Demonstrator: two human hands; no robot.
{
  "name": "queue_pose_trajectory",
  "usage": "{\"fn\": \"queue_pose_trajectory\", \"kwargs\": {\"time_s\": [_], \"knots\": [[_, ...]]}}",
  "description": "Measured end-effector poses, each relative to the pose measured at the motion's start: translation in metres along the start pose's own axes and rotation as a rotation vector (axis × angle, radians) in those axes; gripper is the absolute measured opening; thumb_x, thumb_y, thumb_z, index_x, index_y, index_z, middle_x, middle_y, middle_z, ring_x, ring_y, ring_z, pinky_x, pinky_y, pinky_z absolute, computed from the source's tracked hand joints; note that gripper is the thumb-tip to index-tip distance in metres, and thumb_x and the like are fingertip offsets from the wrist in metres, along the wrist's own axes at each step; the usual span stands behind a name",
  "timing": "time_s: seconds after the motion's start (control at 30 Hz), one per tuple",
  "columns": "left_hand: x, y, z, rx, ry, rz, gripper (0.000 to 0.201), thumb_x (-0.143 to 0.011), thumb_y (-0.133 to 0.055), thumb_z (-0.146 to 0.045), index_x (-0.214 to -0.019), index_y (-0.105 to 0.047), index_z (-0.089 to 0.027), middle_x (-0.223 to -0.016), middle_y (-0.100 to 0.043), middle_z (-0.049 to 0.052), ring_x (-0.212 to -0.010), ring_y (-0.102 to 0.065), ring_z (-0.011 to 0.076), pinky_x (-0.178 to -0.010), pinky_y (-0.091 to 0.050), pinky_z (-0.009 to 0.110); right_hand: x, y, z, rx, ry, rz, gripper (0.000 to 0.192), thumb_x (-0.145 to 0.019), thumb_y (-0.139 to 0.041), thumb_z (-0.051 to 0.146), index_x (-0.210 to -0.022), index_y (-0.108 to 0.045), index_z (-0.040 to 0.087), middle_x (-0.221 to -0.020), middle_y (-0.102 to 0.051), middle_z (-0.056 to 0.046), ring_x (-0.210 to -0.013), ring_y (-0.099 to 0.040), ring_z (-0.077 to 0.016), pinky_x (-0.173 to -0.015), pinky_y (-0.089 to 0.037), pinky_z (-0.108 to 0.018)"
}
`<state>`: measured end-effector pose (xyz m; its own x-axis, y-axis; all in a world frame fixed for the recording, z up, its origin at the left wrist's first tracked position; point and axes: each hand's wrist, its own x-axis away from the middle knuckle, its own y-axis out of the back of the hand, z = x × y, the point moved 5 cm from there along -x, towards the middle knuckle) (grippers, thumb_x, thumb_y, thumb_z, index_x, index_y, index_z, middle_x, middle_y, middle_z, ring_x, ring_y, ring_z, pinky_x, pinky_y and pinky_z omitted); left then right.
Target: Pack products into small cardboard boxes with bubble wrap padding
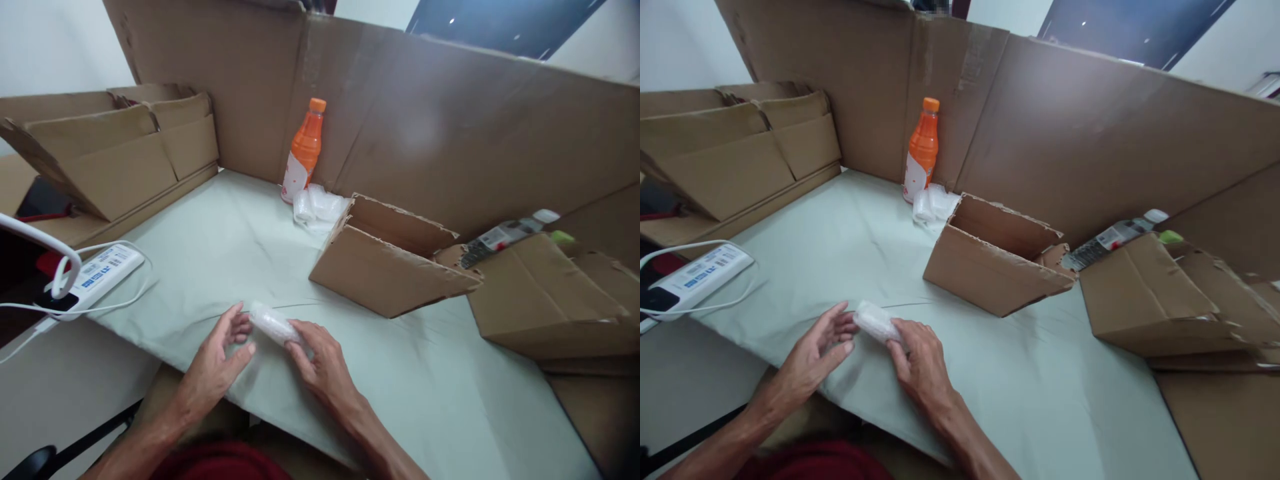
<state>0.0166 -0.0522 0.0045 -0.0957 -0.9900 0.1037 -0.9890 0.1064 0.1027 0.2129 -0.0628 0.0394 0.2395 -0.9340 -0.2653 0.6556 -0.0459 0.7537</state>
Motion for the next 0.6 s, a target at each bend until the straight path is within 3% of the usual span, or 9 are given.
{"fn": "queue_pose_trajectory", "kwargs": {"time_s": [0.13, 0.27, 0.4, 0.47, 0.6], "knots": [[0.0, -0.021, -0.016, 0.223, 0.141, 0.082, 0.088, -0.077, -0.066, -0.037, -0.151, -0.025, -0.013, -0.129, -0.062, 0.015, -0.113, -0.064, 0.0247, -0.1, -0.049, 0.038, 0.008, -0.001, 0.011, -0.169, -0.025, 0.046, 0.027, -0.092, -0.058, 0.019, -0.118, -0.064, 0.024, -0.11, -0.074, -0.004, -0.097, -0.067, -0.0214, -0.089, -0.05, -0.037], [-0.001, -0.032, -0.031, 0.221, 0.11, 0.116, 0.086, -0.079, -0.065, -0.033, -0.153, -0.024, -0.016, -0.114, -0.066, 0.008, -0.097, -0.066, 0.0195, -0.092, -0.052, 0.032, 0.017, 0.011, 0.006, -0.24, -0.076, 0.035, 0.027, -0.091, -0.061, 0.027, -0.118, -0.065, 0.024, -0.117, -0.07, -0.006, -0.109, -0.063, -0.0233, -0.097, -0.046, -0.04], [0.003, -0.042, -0.03, 0.172, 0.057, 0.238, 0.076, -0.085, -0.06, -0.027, -0.154, -0.027, -0.019, -0.113, -0.065, 0.006, -0.099, -0.066, 0.0179, -0.092, -0.052, 0.03, 0.02, 0.024, -0.005, -0.403, -0.157, 0.094, 0.054, -0.081, -0.073, 0.038, -0.131, -0.059, 0.022, -0.134, -0.061, -0.009, -0.12, -0.057, -0.0256, -0.1, -0.045, -0.039], [0.005, -0.046, -0.028, 0.101, 0.013, 0.272, 0.072, -0.087, -0.057, -0.025, -0.153, -0.03, -0.021, -0.12, -0.063, 0.008, -0.105, -0.065, 0.019, -0.096, -0.051, 0.031, 0.019, 0.027, -0.006, -0.498, -0.197, 0.146, 0.057, -0.077, -0.075, 0.036, -0.13, -0.06, 0.021, -0.126, -0.066, -0.008, -0.11, -0.061, -0.0234, -0.095, -0.048, -0.036], [0.005, -0.052, -0.027, -0.144, -0.118, 0.236, 0.067, -0.087, -0.056, -0.023, -0.151, -0.037, -0.021, -0.128, -0.063, 0.01, -0.115, -0.062, 0.023, -0.104, -0.049, 0.037, 0.017, 0.027, -0.004, -0.587, -0.227, 0.189, 0.043, -0.079, -0.066, 0.021, -0.122, -0.065, 0.02, -0.104, -0.073, -0.002, -0.092, -0.063, -0.0184, -0.083, -0.049, -0.029]]}}
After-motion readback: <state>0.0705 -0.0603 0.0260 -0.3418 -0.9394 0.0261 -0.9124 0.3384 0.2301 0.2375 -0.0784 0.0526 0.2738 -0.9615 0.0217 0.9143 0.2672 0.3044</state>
